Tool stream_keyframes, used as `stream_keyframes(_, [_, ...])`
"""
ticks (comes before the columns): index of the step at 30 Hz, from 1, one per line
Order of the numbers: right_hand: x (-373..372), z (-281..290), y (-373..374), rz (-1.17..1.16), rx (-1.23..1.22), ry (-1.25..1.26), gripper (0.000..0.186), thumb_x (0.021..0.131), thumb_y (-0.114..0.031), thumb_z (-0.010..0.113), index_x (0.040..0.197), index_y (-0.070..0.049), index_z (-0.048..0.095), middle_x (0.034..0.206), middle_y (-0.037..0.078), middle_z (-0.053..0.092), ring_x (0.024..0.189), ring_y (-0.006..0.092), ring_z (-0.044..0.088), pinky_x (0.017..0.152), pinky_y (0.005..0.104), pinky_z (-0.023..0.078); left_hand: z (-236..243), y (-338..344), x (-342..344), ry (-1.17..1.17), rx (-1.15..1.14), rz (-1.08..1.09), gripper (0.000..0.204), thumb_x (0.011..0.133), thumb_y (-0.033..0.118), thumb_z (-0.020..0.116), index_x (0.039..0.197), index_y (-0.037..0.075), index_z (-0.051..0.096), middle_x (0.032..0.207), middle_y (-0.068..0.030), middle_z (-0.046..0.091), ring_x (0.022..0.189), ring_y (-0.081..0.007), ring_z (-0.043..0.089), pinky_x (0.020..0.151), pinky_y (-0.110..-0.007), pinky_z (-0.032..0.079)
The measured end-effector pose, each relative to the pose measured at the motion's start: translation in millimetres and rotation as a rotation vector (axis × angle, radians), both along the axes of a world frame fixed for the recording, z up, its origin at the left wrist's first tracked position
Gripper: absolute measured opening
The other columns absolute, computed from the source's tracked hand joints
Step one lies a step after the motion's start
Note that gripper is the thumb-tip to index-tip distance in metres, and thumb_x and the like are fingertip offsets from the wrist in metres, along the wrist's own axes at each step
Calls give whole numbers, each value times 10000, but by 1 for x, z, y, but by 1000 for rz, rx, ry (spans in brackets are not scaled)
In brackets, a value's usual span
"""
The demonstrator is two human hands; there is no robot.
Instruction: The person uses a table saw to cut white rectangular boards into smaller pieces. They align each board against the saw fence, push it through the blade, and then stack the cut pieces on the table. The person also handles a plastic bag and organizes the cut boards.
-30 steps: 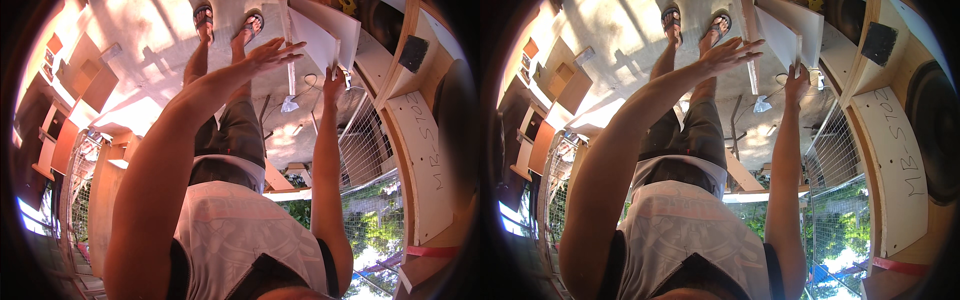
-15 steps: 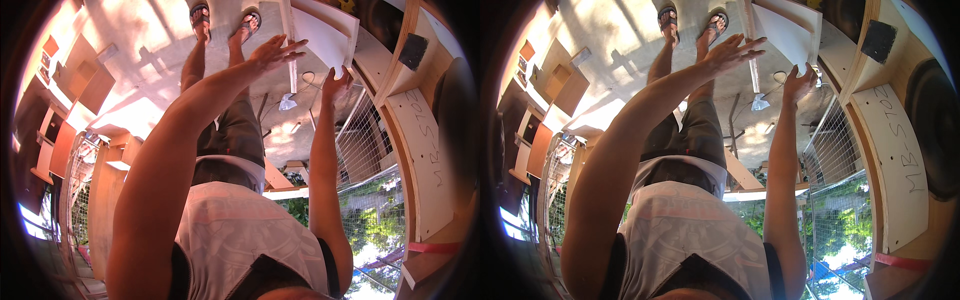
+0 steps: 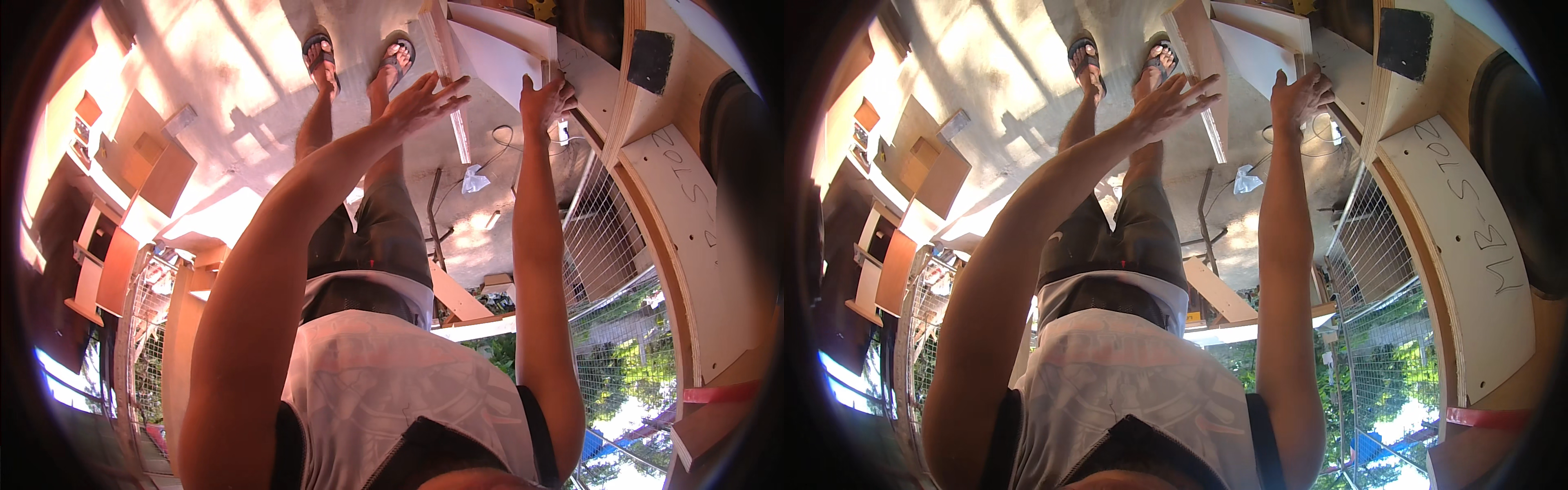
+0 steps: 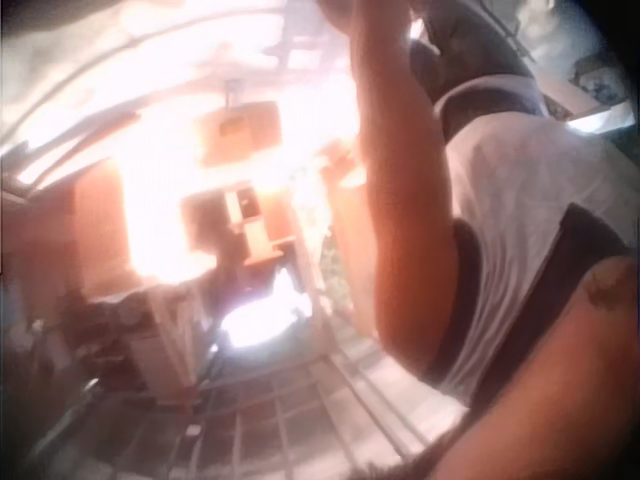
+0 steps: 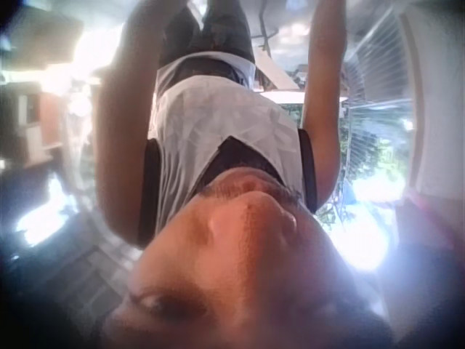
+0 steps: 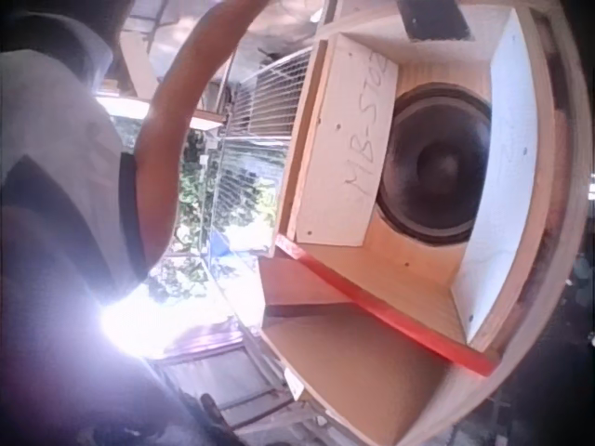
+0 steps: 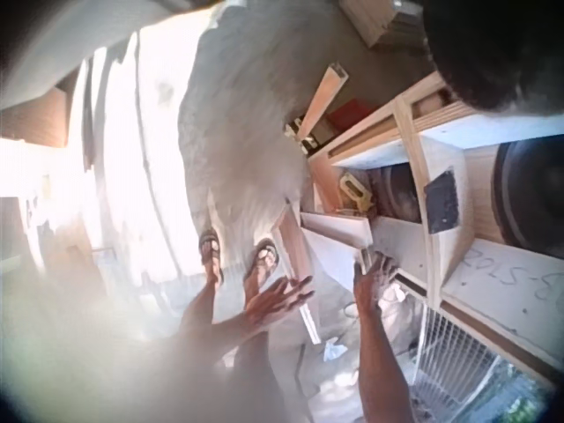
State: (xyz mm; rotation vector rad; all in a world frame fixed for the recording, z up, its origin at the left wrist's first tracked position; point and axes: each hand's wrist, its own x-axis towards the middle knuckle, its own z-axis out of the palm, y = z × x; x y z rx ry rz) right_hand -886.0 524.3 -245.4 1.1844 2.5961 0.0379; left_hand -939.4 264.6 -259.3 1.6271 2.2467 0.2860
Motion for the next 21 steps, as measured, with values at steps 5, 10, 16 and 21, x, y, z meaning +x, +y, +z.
stream_keyframes(5, [12,-6,-34,119,-312,167,696,710,-346,877,1235,-54,524,1227,200,568,1126,444,564,881,577,524,2,-17,-5,38,10,-65,581,907,196,618,1476,243,512,1586,-41,334,1083,-238,549,1020,-342,479])
stream_keyframes(10, [23,-17,-70,-91,-467,140,548,815,-280,765,1256,-52,534,1034,265,705,923,475,693,820,565,557,-1,-27,-9,-28,81,-71,553,933,132,557,1478,212,505,1573,-89,325,1112,-241,529,1063,-385,468])
stream_keyframes(16, [104,38,-67,-160,-479,258,449,817,-222,767,1177,-52,558,905,226,716,813,438,707,685,532,572,1,-24,-17,-9,79,-168,589,931,161,584,1505,175,453,1544,-124,326,1167,-277,534,1028,-412,488])
stream_keyframes(21, [196,175,-110,-347,-412,284,407,810,-183,791,1144,-36,610,890,229,712,797,433,705,659,498,555,0,-1,-18,-123,49,-164,653,905,76,577,1530,164,411,1536,-148,322,1241,-323,526,1084,-438,468])
